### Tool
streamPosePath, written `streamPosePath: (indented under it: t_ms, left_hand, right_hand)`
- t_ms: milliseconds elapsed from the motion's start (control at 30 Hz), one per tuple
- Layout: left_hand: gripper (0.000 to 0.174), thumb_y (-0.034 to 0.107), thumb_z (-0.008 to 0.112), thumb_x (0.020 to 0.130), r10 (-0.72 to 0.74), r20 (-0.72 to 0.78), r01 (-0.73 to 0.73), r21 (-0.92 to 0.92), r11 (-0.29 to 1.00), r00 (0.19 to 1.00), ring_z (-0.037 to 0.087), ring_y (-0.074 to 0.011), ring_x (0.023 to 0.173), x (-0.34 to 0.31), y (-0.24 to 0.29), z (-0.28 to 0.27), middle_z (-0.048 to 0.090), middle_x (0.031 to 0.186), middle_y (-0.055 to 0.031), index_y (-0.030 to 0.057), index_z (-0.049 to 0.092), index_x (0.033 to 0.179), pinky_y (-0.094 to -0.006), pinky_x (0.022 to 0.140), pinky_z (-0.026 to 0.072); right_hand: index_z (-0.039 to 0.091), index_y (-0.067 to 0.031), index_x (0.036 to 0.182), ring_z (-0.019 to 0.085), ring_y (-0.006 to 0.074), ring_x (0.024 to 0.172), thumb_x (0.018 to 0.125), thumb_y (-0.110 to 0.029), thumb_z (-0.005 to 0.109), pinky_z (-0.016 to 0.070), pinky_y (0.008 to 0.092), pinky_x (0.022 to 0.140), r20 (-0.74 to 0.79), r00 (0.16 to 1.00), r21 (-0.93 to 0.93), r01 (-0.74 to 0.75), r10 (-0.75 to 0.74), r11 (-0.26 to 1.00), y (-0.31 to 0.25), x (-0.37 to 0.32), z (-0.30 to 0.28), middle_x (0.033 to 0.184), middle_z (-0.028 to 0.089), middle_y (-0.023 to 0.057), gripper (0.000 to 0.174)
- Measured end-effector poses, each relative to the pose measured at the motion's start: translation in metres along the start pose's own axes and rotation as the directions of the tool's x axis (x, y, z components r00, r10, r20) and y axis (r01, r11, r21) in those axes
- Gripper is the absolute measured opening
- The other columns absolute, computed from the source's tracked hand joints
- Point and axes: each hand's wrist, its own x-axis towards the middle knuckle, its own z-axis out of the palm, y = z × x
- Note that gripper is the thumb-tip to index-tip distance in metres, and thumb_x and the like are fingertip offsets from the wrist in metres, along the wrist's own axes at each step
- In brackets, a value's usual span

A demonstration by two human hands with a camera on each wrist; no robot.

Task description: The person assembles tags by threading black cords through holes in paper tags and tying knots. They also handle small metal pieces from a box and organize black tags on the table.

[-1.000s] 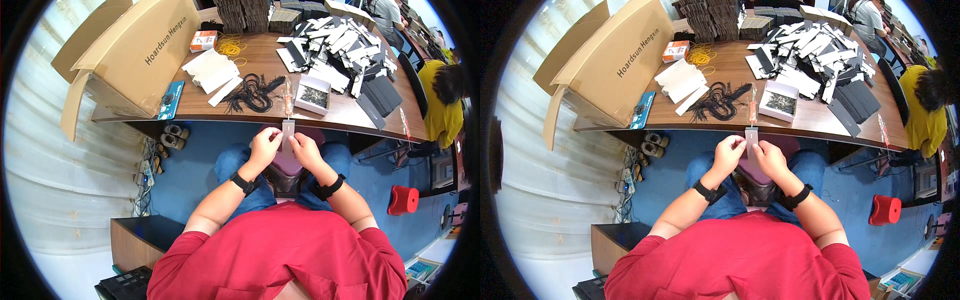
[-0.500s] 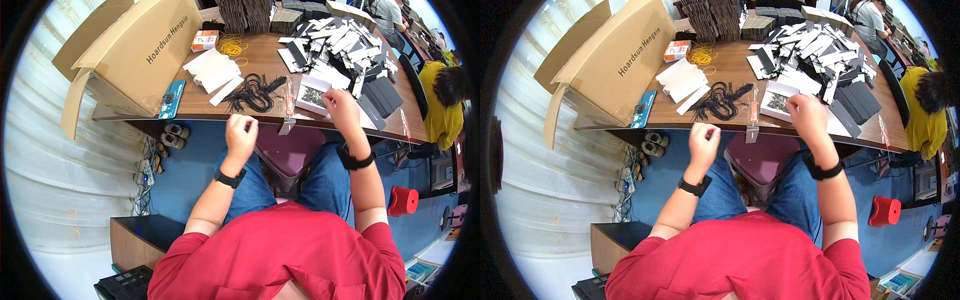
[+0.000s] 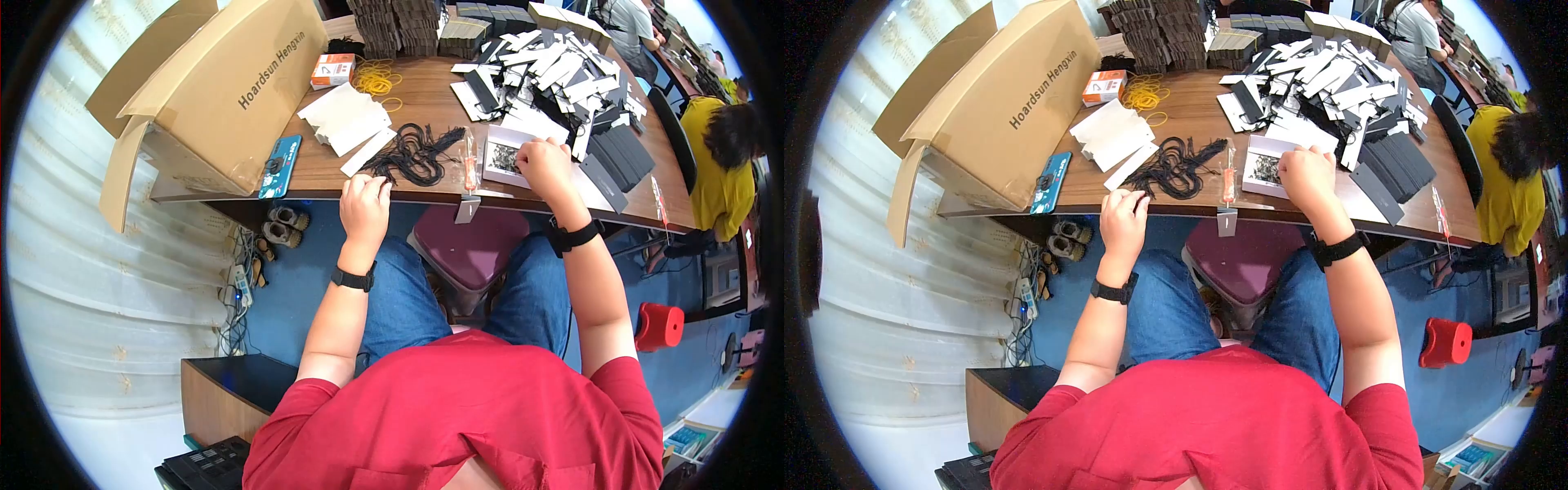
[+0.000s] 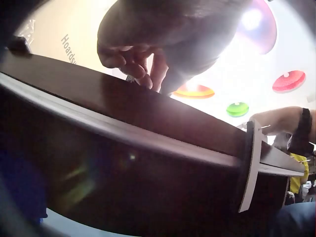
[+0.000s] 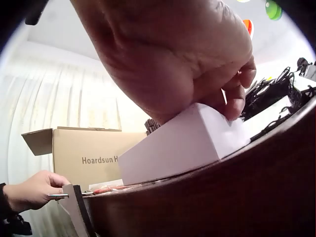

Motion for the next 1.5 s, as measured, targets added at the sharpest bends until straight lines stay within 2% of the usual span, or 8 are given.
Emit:
streamPosePath:
  t_ms: [300, 400, 500, 700, 833, 900, 1233, 1500]
  left_hand:
    - [0.007, 0.012, 0.068, 0.075, 0.105, 0.073, -0.113, 0.124, 0.986, 0.992, 0.056, -0.0283, 0.083, 0.02, -0.007, -0.003, 0.057, 0.08, -0.008, 0.0059, 0.064, 0.077, -0.0409, 0.072, 0.0469]
    - [0.007, 0.011, 0.067, 0.075, 0.121, 0.035, -0.124, 0.103, 0.987, 0.992, 0.056, -0.028, 0.085, 0.021, -0.009, -0.003, 0.056, 0.08, -0.008, 0.0061, 0.064, 0.079, -0.041, 0.072, 0.0466]
    - [0.006, 0.01, 0.067, 0.075, 0.151, 0.065, -0.152, 0.007, 0.988, 0.986, 0.055, -0.0286, 0.085, 0.02, 0.002, -0.012, 0.057, 0.082, -0.0082, 0.0059, 0.066, 0.079, -0.04, 0.073, 0.0461]
    - [0.005, 0.006, 0.067, 0.075, 0.233, 0.138, -0.233, -0.013, 0.972, 0.963, 0.054, -0.0279, 0.086, 0.025, -0.004, -0.006, 0.056, 0.084, -0.0083, 0.0052, 0.066, 0.08, -0.0387, 0.074, 0.0453]
    - [0.004, 0.004, 0.067, 0.074, 0.239, 0.034, -0.237, -0.065, 0.969, 0.97, 0.053, -0.0276, 0.084, 0.028, -0.005, -0.002, 0.055, 0.084, -0.0087, 0.0043, 0.066, 0.078, -0.0372, 0.074, 0.0445]
    - [0.005, 0.006, 0.067, 0.075, 0.255, -0.028, -0.256, -0.144, 0.956, 0.967, 0.052, -0.0278, 0.084, 0.027, -0.001, -0.004, 0.054, 0.083, -0.008, 0.0048, 0.065, 0.079, -0.0377, 0.074, 0.0434]
    - [0.007, 0.0, 0.067, 0.074, 0.29, -0.038, -0.29, -0.268, 0.919, 0.956, 0.053, -0.0273, 0.081, 0.017, 0.011, -0.015, 0.056, 0.084, -0.0099, 0.0015, 0.065, 0.081, -0.0352, 0.071, 0.0448]
    - [0.009, 0.002, 0.067, 0.074, 0.214, -0.019, -0.205, -0.39, 0.898, 0.977, 0.052, -0.0282, 0.082, 0.01, 0.006, -0.006, 0.055, 0.085, -0.0091, 0.0017, 0.064, 0.082, -0.0367, 0.072, 0.044]
  right_hand:
    - [0.07, -0.0137, 0.068, 0.058, 0.0256, 0.085, 0.07, -0.017, 0.064, 0.0387, 0.0433, 0.077, 0.095, 0.995, -0.044, 0.025, -0.02, 0.999, -0.001, 0.008, 0.0, 0.08, 0.064, 0.0046, 0.007]
    - [0.07, -0.0132, 0.072, 0.058, 0.0255, 0.085, 0.071, -0.018, 0.066, 0.0386, 0.0427, 0.078, -0.003, 1.0, -0.032, -0.03, 0.03, 0.999, -0.005, 0.003, -0.003, 0.081, 0.064, 0.0047, 0.006]
    - [0.069, -0.0131, 0.077, 0.057, 0.0256, 0.086, 0.074, -0.018, 0.066, 0.0384, 0.0419, 0.078, -0.321, 0.946, 0.079, -0.027, 0.051, 0.997, -0.017, -0.005, -0.014, 0.082, 0.063, 0.004, 0.006]
    - [0.065, -0.0117, 0.076, 0.057, 0.0258, 0.085, 0.074, -0.014, 0.067, 0.0392, 0.0407, 0.076, -0.4, 0.912, 0.311, 0.228, -0.091, 0.923, -0.07, -0.029, -0.036, 0.082, 0.062, 0.0037, 0.004]
    - [0.063, -0.009, 0.077, 0.06, 0.0281, 0.076, 0.075, -0.011, 0.066, 0.0463, 0.0396, 0.07, -0.349, 0.904, 0.494, 0.402, -0.248, 0.771, -0.11, -0.042, -0.04, 0.076, 0.062, 0.0081, 0.004]
    - [0.063, -0.0076, 0.079, 0.062, 0.0286, 0.076, 0.076, -0.012, 0.066, 0.049, 0.0403, 0.069, -0.271, 0.941, 0.612, 0.33, -0.202, 0.718, -0.128, -0.045, -0.027, 0.076, 0.062, 0.009, 0.007]
    - [0.065, -0.0082, 0.079, 0.064, 0.0287, 0.072, 0.08, -0.022, 0.064, 0.0501, 0.038, 0.063, -0.094, 0.982, 0.488, 0.188, -0.163, 0.852, -0.166, -0.026, 0.012, 0.075, 0.064, 0.0099, 0.014]
    - [0.066, -0.0082, 0.077, 0.065, 0.031, 0.073, 0.078, -0.021, 0.065, 0.0509, 0.0411, 0.064, 0.051, 0.996, 0.677, 0.017, -0.069, 0.735, -0.165, -0.024, 0.005, 0.074, 0.066, 0.0125, 0.013]
